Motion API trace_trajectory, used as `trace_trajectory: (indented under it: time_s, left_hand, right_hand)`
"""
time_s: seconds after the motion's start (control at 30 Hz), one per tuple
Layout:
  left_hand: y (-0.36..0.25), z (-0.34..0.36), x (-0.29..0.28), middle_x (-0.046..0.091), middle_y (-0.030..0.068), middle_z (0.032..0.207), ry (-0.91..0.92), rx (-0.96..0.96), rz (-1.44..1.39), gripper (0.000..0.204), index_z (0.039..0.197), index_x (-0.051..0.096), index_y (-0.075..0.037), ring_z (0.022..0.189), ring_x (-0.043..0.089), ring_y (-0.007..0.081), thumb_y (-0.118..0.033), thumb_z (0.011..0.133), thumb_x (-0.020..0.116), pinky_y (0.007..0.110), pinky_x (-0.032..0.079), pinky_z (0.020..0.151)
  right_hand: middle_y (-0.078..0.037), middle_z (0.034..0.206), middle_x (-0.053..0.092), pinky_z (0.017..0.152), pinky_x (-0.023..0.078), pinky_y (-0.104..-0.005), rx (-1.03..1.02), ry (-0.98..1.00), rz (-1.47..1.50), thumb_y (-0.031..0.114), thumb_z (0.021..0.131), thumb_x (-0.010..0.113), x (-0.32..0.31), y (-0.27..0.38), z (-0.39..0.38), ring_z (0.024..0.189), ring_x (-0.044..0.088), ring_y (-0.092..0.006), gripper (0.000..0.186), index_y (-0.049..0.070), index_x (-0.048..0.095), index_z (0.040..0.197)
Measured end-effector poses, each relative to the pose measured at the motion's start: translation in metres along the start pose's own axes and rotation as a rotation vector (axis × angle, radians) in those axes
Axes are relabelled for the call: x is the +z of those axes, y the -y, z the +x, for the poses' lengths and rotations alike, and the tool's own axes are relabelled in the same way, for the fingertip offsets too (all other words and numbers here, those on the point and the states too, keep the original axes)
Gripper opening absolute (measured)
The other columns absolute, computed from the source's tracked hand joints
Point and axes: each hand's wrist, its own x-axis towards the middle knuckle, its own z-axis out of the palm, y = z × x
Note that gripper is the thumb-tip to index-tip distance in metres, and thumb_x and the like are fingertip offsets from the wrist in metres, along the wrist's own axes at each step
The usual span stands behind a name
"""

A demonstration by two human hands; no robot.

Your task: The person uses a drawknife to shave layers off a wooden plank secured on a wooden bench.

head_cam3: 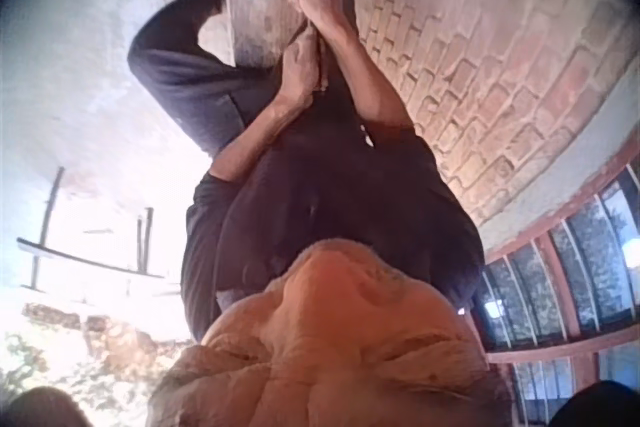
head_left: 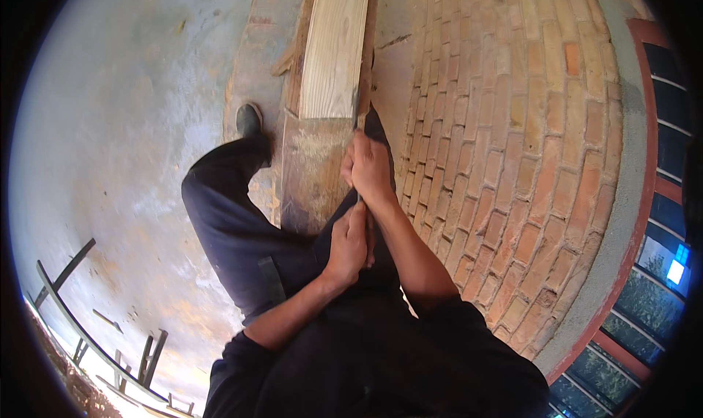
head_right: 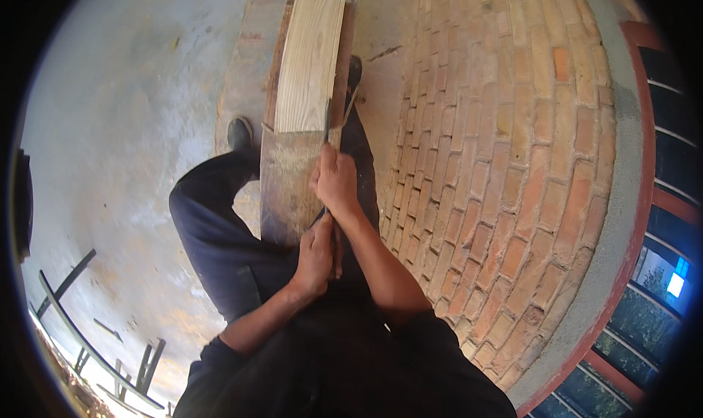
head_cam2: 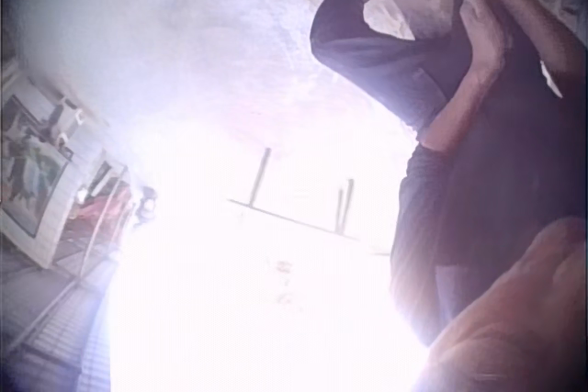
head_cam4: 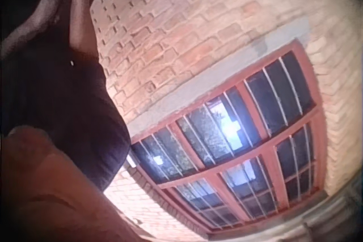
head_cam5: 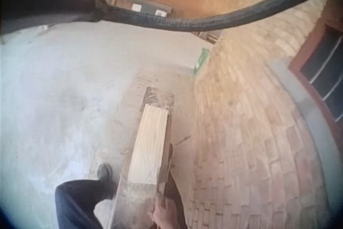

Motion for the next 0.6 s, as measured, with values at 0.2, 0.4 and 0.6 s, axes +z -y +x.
trace_trajectory:
  time_s: [0.2, 0.4, 0.6]
  left_hand:
    - [-0.016, 0.024, 0.006, 0.045, 0.0027, 0.049, -0.038, -0.049, -0.03, 0.044, 0.083, 0.051, -0.01, 0.032, 0.04, 0.0133, -0.042, 0.109, 0.036, 0.028, 0.029, 0.029]
    - [-0.02, 0.027, 0.019, 0.047, 0.0032, 0.051, -0.008, 0.049, -0.032, 0.043, 0.083, 0.052, -0.01, 0.034, 0.041, 0.013, -0.041, 0.109, 0.038, 0.028, 0.03, 0.03]
    - [0.0, 0.001, 0.005, 0.046, 0.0019, 0.052, -0.049, 0.007, 0.032, 0.045, 0.081, 0.052, -0.009, 0.034, 0.041, 0.0113, -0.04, 0.11, 0.036, 0.027, 0.031, 0.03]
  right_hand:
    - [-0.002, 0.047, 0.039, 0.037, 0.031, -0.0341, 0.133, -0.034, 0.102, 0.041, 0.107, 0.04, 0.004, 0.019, 0.023, 0.036, 0.04, -0.0146, 0.056, 0.01, 0.037, 0.061]
    - [-0.006, 0.047, 0.047, 0.039, 0.034, -0.0351, 0.112, -0.013, -0.001, 0.043, 0.105, 0.041, -0.013, 0.029, 0.032, 0.037, 0.043, -0.0169, 0.057, 0.009, 0.041, 0.06]
    - [-0.006, 0.046, 0.042, 0.041, 0.033, -0.0358, 0.149, -0.039, 0.057, 0.036, 0.105, 0.042, 0.004, 0.024, -0.003, 0.038, 0.042, -0.0175, 0.056, 0.01, 0.035, 0.057]
